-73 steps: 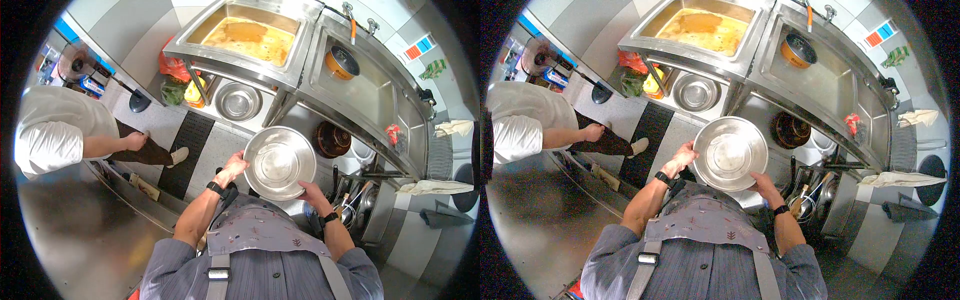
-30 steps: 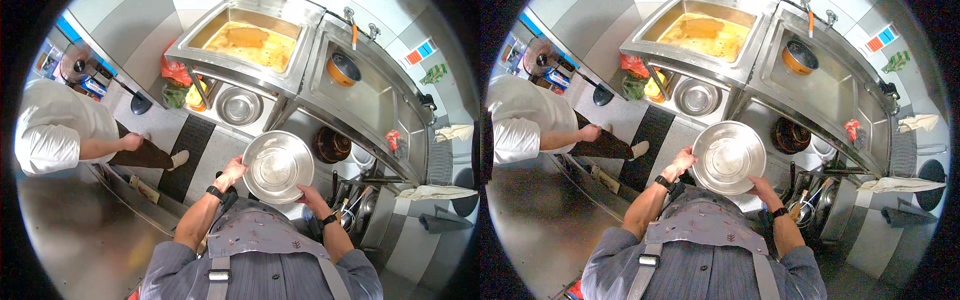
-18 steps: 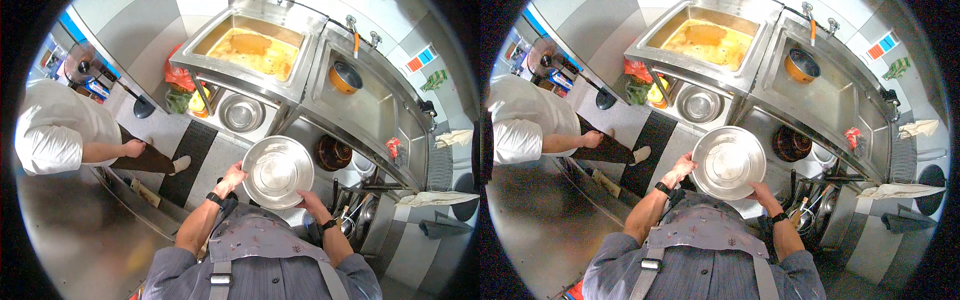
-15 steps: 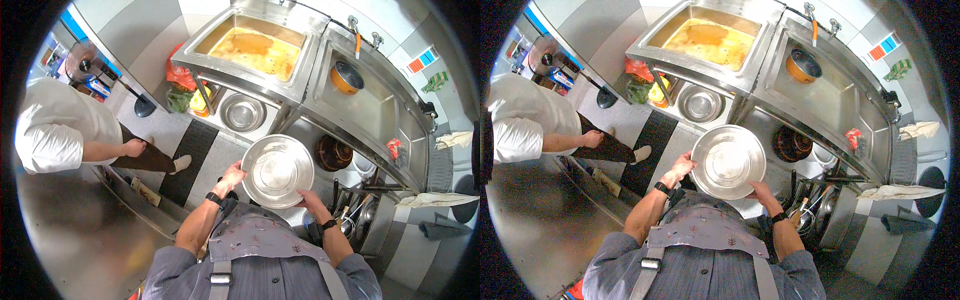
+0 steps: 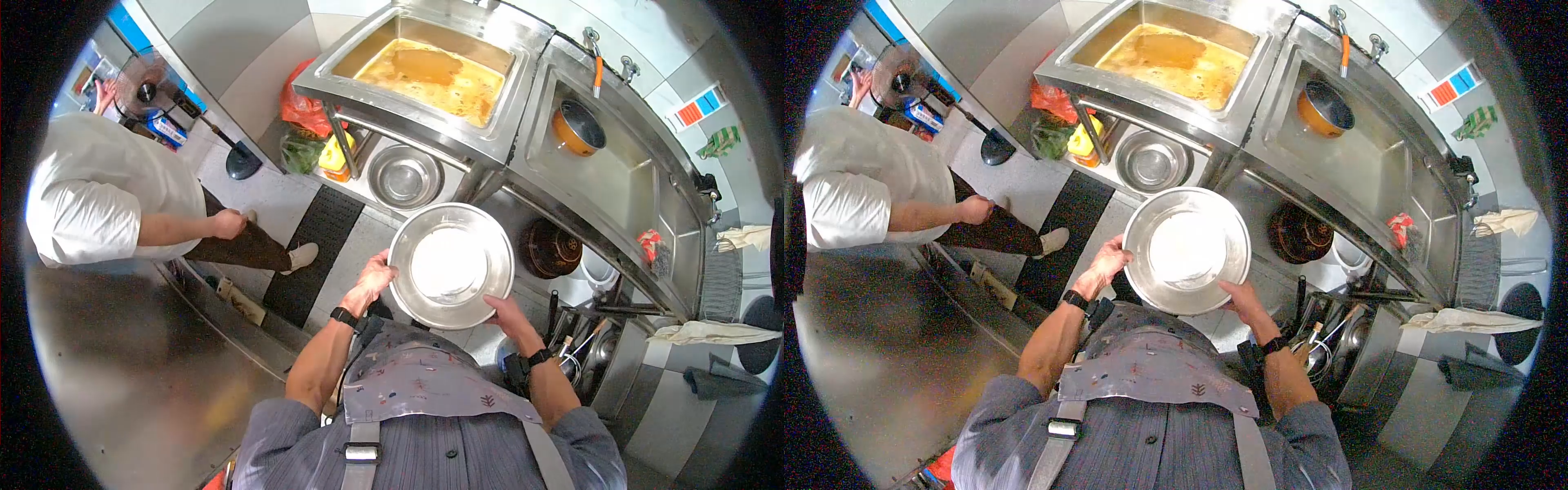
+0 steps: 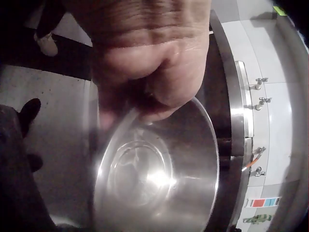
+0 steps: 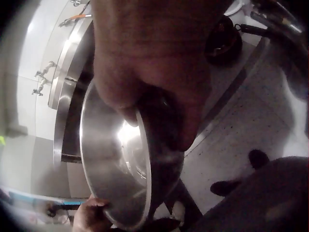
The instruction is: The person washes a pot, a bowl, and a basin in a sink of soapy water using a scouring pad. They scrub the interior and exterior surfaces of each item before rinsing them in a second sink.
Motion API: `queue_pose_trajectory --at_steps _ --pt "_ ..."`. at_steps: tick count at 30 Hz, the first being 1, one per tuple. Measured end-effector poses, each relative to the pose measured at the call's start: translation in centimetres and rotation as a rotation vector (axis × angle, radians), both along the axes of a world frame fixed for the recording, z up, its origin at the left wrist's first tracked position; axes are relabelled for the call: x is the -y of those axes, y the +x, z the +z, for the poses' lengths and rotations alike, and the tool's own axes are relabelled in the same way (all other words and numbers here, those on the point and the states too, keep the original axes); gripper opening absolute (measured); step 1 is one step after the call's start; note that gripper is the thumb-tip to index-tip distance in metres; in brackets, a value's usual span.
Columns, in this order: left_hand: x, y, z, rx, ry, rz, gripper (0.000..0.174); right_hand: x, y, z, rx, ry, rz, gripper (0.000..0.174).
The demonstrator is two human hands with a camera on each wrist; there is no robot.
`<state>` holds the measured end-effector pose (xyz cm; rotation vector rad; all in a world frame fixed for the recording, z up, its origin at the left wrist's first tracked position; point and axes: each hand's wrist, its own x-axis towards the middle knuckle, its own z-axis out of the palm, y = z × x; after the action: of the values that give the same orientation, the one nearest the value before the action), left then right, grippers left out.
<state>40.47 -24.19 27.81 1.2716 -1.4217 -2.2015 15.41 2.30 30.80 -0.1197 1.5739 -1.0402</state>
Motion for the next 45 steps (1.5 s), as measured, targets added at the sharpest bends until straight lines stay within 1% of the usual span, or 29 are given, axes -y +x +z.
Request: queue_pose_trajectory --at_steps 2,5,8,14,16,20,23,24,25,26,28,29,30,31,32,33,35,36,38,39,40,42,43,44,45 --pt "0.0 0.2 0.5 -0.001 0.007 0.002 0.053 0.0 -0.1 -0.4 0.018 -0.002 0.007 0.062" --pt "-0.1 0.3 0.7 0.032 -0.026 -0.018 0.054 0.4 0.2 1.0 0.022 -0.002 0.014 0.062" --pt "-0.5 0.2 1.1 0.056 -0.068 -0.028 0.055 -0.4 -0.3 -1.0 0.035 0.028 0.017 0.063" --pt "-0.9 0.0 2.1 0.097 0.008 -0.055 0.051 -1.1 -0.2 -1.4 0.037 0.034 0.012 0.063" --pt "-1.0 -0.1 2.5 0.161 0.025 -0.075 0.050 -1.3 -0.2 -1.5 0.040 0.043 0.011 0.062" --pt "-1.4 -0.2 -0.2 0.062 -0.034 -0.081 0.052 -1.9 -0.5 -2.1 0.048 0.049 0.011 0.061" --pt "-1.4 -0.3 -0.8 0.047 -0.034 -0.096 0.054 -2.1 -0.4 -1.3 0.046 0.071 -0.006 0.061" --pt "-1.3 -0.3 -0.1 0.110 -0.010 -0.147 0.056 -2.1 -0.3 -0.5 0.044 0.069 -0.007 0.061" --pt "-1.3 -0.3 0.6 0.173 0.013 -0.199 0.059 -2.1 -0.1 0.7 0.062 0.071 -0.038 0.055" --pt "-1.3 -0.3 1.3 0.172 0.010 -0.200 0.059 -2.0 0.0 1.8 0.080 0.074 -0.067 0.050" --pt "-1.5 -0.5 2.8 0.012 0.069 -0.203 0.058 -2.5 -0.6 2.8 0.069 0.047 -0.060 0.050" --pt "-1.7 -0.6 3.6 0.013 0.066 -0.201 0.058 -2.8 -0.9 3.3 0.060 0.022 -0.052 0.051" --pt "-1.7 -0.8 4.6 -0.024 0.050 -0.245 0.058 -3.3 -1.3 3.6 0.058 0.015 -0.050 0.051" --pt "-1.4 -1.3 5.5 -0.065 0.027 -0.287 0.059 -3.8 -1.8 4.0 0.021 -0.027 -0.109 0.050" --pt "-1.4 -1.6 6.3 -0.070 0.016 -0.279 0.059 -4.3 -2.4 4.5 -0.017 -0.068 -0.165 0.050" --pt "-1.3 -1.9 7.0 -0.169 0.077 -0.287 0.060 -4.8 -3.1 5.6 -0.017 -0.092 -0.211 0.048" --pt "-1.1 -2.4 8.7 -0.331 0.164 -0.340 0.063 -5.8 -4.7 8.1 -0.061 -0.137 -0.207 0.047" --pt "-0.7 -2.8 8.7 -0.335 0.148 -0.343 0.063 -5.9 -5.5 9.4 -0.105 -0.176 -0.213 0.046" --pt "-0.2 -3.6 8.3 -0.410 0.274 -0.317 0.063 -6.1 -6.6 11.9 -0.116 -0.223 -0.235 0.044" --pt "-0.1 -4.1 9.1 -0.331 0.180 -0.300 0.056 -6.0 -7.2 13.2 -0.124 -0.258 -0.250 0.043" --pt "0.4 -4.6 9.4 -0.337 0.168 -0.303 0.056 -5.6 -7.8 14.4 -0.131 -0.271 -0.251 0.043" --pt "1.5 -5.3 10.1 0.064 -0.563 -0.456 0.051 -4.5 -8.9 16.7 -0.120 -0.270 -0.302 0.039" --pt "2.0 -5.6 14.1 0.238 -0.825 -0.560 0.045 -3.8 -9.7 17.6 -0.112 -0.331 -0.321 0.038" --pt "3.0 -6.0 14.7 0.236 -0.829 -0.560 0.045 -3.0 -10.6 18.0 -0.114 -0.335 -0.322 0.038" --pt "3.9 -6.4 15.0 0.211 -0.963 -0.550 0.044 -2.0 -11.7 18.5 -0.150 -0.349 -0.339 0.039"
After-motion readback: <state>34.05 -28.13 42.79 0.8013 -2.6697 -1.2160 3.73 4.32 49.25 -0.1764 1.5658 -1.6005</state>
